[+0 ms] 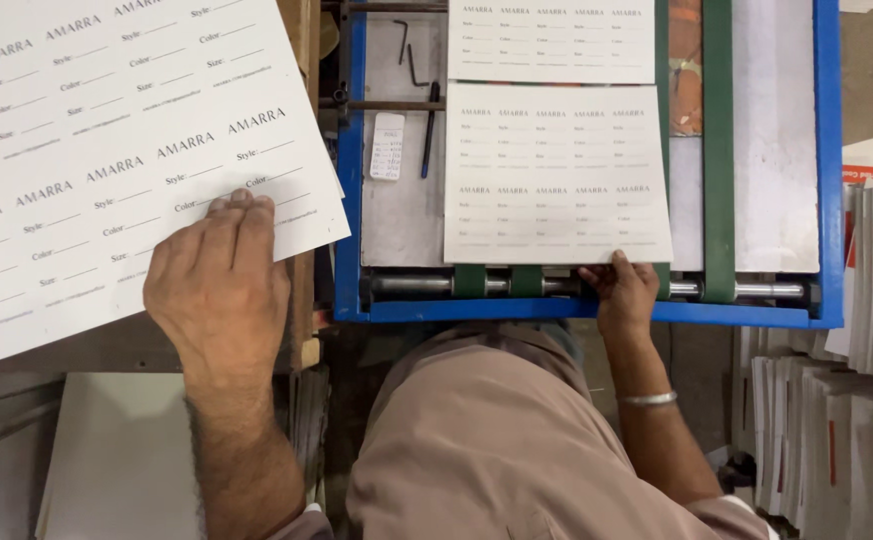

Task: The person picks up sheets of printed paper tags from a stack and places them onto a conveyor belt of a machine one by one.

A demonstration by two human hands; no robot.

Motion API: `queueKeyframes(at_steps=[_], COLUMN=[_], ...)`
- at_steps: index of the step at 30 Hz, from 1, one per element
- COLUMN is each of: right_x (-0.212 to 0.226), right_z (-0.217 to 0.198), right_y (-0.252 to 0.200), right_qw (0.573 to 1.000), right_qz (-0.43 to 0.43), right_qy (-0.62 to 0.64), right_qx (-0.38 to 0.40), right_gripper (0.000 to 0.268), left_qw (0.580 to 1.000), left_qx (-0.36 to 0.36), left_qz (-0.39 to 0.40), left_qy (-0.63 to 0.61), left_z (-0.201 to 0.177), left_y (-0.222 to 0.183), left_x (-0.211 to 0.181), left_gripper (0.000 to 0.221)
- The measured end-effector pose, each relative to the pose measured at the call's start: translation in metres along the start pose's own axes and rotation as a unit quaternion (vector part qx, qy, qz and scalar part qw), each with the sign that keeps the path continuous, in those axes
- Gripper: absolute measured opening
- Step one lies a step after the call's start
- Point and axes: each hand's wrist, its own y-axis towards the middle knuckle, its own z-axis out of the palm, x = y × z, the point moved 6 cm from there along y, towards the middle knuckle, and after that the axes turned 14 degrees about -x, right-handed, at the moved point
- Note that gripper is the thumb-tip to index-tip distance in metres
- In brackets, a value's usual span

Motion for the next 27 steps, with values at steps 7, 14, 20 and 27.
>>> queueKeyframes(at_steps=[7, 14, 20, 27], right_x=[0.010, 0.035, 0.058, 0.090], right_z=[0.045, 0.045, 0.103, 0.177], right_y=[0.014, 0.006, -0.078, -0.182], right_qw=[0.997, 0.995, 0.970, 0.903], right_qz=[0.060, 0.048, 0.054, 0.050], right_qy=[-0.018, -0.067, -0.086, 0.069], right_qx=[0.035, 0.049, 0.221, 0.421], right_gripper=[0.029, 0.048, 0.049, 0.035], left_qw=[1.000, 0.994, 0.994, 0.980], left_qx=[0.025, 0.070, 0.022, 0.103], left_qz=[-0.008, -0.019, -0.027, 0.109], left_qy=[0.013, -0.082, -0.101, -0.133], left_z=[0.003, -0.007, -0.009, 0.008], left_y=[0.001, -0.009, 0.006, 0.026], left_x=[-0.003, 0.026, 0.002, -0.136], left_gripper=[0.023, 0.038, 0.037, 0.047])
